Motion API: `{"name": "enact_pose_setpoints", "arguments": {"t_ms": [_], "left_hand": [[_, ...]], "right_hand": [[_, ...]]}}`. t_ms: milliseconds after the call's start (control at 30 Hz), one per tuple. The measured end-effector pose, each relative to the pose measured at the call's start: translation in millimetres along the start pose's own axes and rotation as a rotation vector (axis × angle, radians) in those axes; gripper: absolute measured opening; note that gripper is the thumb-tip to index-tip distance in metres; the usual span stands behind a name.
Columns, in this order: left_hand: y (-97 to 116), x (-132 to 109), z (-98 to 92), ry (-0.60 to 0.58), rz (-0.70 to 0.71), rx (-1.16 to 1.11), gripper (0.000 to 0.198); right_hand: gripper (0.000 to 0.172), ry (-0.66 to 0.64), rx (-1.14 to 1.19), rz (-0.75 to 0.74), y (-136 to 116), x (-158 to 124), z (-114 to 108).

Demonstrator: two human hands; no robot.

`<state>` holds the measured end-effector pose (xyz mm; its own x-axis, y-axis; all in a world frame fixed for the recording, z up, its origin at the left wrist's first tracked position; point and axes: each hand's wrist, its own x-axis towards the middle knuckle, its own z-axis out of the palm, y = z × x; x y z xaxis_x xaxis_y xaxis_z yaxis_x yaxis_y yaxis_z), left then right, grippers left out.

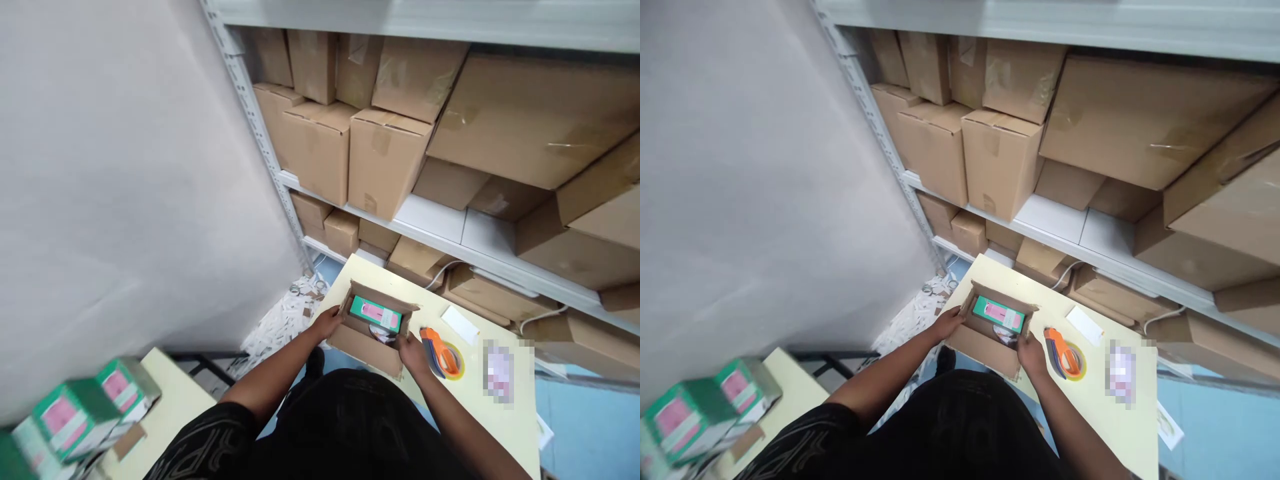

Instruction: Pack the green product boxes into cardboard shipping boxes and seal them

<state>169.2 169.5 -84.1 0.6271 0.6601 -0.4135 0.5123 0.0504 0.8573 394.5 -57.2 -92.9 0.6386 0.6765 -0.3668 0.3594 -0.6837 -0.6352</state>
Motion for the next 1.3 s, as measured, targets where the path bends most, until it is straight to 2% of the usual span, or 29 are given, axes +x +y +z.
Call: {"name": "enact_pose_setpoints", "arguments": {"t_ms": [100, 200, 300, 433, 533, 667, 900, 1000, 1133, 1233, 1300], "left_hand": [[-6, -43, 17.1, 0.141, -0.078, -0.052, 0.032], [-11, -94, 26.9, 0.288, -0.113, -0.114, 0.031], [-17, -149, 25.0, 0.444, -0.148, -0.156, 0.033], [-28, -226, 14.0, 0.622, -0.159, -0.230, 0.038], [-44, -288, 8.8, 0.748, -0.137, -0.285, 0.041], [-79, -378, 5.4, 0.892, -0.127, -0.370, 0.045], [-155, -550, -11.2, 1.092, -0.096, -0.392, 0.040], [-181, -611, -19.5, 1.171, -0.087, -0.424, 0.044], [-215, -670, -27.8, 1.229, -0.074, -0.492, 0.055], [-237, -701, -36.2, 1.280, -0.141, -0.527, 0.057], [-247, -718, -45.2, 1.368, -0.157, -0.503, 0.054]], "right_hand": [[0.034, -0.087, -0.096, -0.049, -1, 8, -15], [0.034, -0.190, -0.121, -0.138, -19, 14, -22], [0.034, -0.283, -0.147, -0.234, -51, 12, -14], [0.036, -0.372, -0.217, -0.410, -101, -10, 13], [0.040, -0.457, -0.234, -0.542, -131, -37, 42], [0.043, -0.561, -0.267, -0.694, -163, -89, 95], [0.043, -0.717, -0.318, -0.853, -216, -231, 206], [0.040, -0.759, -0.360, -0.898, -238, -288, 245], [0.037, -0.835, -0.369, -0.927, -261, -338, 285], [0.037, -0.904, -0.376, -0.882, -273, -360, 308], [0.037, -0.956, -0.370, -0.845, -280, -371, 324]]}}
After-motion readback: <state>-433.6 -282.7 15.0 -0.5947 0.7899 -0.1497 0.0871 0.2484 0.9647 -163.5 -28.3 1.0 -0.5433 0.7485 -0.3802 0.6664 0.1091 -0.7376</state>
